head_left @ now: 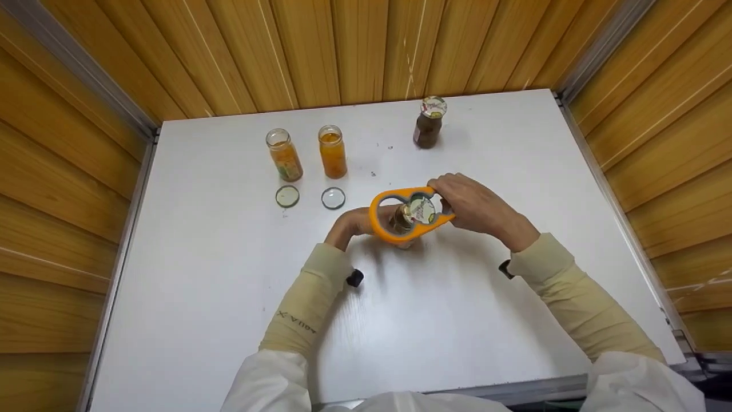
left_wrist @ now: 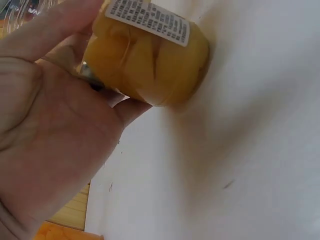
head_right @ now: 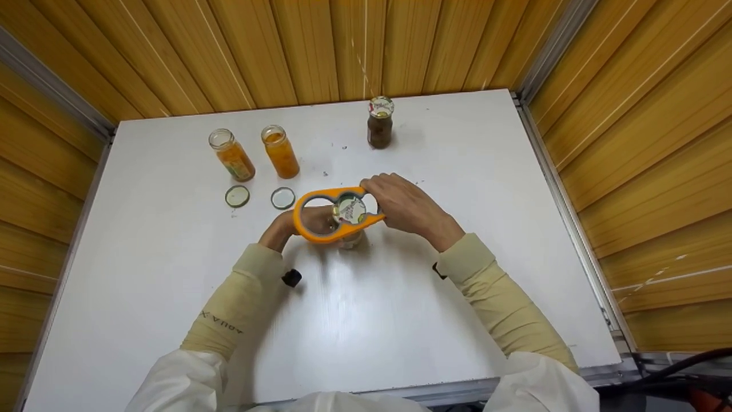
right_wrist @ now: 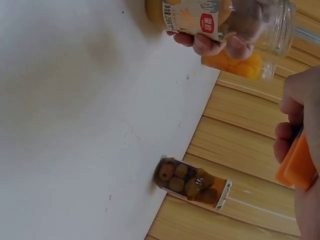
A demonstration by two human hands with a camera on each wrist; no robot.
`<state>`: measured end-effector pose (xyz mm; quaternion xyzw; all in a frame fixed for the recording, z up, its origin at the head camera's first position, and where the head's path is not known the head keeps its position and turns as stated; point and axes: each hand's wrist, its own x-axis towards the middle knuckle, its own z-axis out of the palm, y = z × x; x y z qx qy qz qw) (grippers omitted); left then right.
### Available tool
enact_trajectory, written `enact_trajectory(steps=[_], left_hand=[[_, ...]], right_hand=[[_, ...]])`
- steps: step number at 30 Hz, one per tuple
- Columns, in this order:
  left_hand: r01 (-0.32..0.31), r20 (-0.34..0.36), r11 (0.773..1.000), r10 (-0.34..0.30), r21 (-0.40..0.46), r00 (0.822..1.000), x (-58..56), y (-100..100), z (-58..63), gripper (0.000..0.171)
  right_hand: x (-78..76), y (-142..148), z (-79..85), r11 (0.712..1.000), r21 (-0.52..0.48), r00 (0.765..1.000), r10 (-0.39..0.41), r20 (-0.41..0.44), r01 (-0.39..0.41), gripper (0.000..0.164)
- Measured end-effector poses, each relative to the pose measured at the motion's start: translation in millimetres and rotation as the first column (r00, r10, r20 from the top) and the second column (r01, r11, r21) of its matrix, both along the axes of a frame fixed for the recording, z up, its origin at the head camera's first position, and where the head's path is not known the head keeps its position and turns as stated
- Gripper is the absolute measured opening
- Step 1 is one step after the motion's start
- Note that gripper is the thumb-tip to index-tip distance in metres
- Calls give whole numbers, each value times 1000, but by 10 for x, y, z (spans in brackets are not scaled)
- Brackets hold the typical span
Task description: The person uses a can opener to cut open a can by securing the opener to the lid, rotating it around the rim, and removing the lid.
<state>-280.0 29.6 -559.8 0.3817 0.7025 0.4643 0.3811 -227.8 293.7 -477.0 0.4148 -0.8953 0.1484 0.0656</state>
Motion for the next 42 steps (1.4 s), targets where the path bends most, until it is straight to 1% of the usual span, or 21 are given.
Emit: enact_trajectory(steps=[1, 2, 3, 5, 7, 8, 9, 10, 11, 13, 15, 17, 18, 20, 24, 25, 28, 34, 36, 38, 42], left_hand=[[-2, 14, 1000, 2, -18, 1000, 6, 31, 61, 67], [-25, 8, 999, 25, -42, 1000, 44, 19, 199, 70], [-43, 9, 998, 44, -54, 999, 57, 13, 288, 70], [-93, 6, 994, 93, -62, 996, 36, 15, 357, 69], [-190, 34, 981, 191, -34, 981, -30, 32, 304, 65], [-246, 49, 969, 247, -11, 968, -77, 50, 244, 66], [-318, 52, 948, 317, 2, 947, -116, 67, 195, 65], [-401, 64, 916, 400, 5, 914, -150, 83, 146, 66], [-486, 78, 874, 484, 3, 871, -183, 101, 99, 66], [-621, 96, 784, 617, 13, 781, -255, 161, 19, 66], [-718, 77, 696, 715, 24, 695, -325, 239, -25, 67], [-784, 53, 620, 782, 32, 621, -399, 323, -63, 68], [-807, 34, 589, 807, 40, 590, -435, 363, -75, 68], [-843, -15, 535, 845, 49, 535, -506, 434, -93, 70], [-892, -110, 449, 890, 50, 442, -612, 517, -121, 75], [-900, -136, 434, 895, 50, 424, -630, 528, -127, 76], [-916, -191, 396, 905, 56, 379, -668, 552, -150, 79], [-931, -279, 349, 910, 110, 308, -696, 597, -180, 81], [-935, -297, 336, 909, 111, 291, -698, 607, -184, 81], [-939, -302, 328, 910, 107, 284, -700, 613, -188, 81], [-942, -283, 323, 915, 92, 287, -695, 637, -186, 81]], right_hand=[[22, 41, -2, 1000, -5, 1000, -23, 7, 23, 50], [47, 82, -4, 999, -10, 999, -49, 18, 49, 51], [72, 123, -9, 997, -15, 997, -73, 29, 74, 51], [120, 204, -27, 993, -23, 992, -114, 44, 115, 52], [159, 275, -54, 988, -31, 988, -147, 51, 149, 53], [176, 305, -69, 987, -32, 986, -159, 50, 160, 53], [192, 333, -84, 985, -32, 985, -167, 46, 169, 53], [206, 358, -100, 984, -34, 984, -174, 41, 176, 52], [220, 378, -113, 983, -36, 983, -181, 38, 182, 52], [246, 420, -142, 981, -36, 981, -190, 32, 191, 51], [271, 458, -157, 979, -41, 980, -199, 30, 200, 53], [286, 492, -167, 977, -49, 978, -209, 30, 210, 55], [292, 509, -169, 975, -53, 976, -215, 26, 216, 56], [300, 540, -169, 971, -63, 973, -229, 23, 230, 58], [314, 590, -153, 962, -73, 965, -260, 34, 262, 60], [319, 602, -148, 960, -74, 963, -267, 42, 269, 60], [340, 633, -129, 953, -71, 955, -290, 58, 294, 60], [372, 671, -101, 943, -77, 945, -318, 70, 323, 63], [377, 678, -98, 943, -72, 944, -320, 74, 325, 62], [381, 681, -93, 942, -68, 942, -324, 82, 330, 62], [401, 694, -92, 938, -69, 939, -332, 90, 339, 63]])
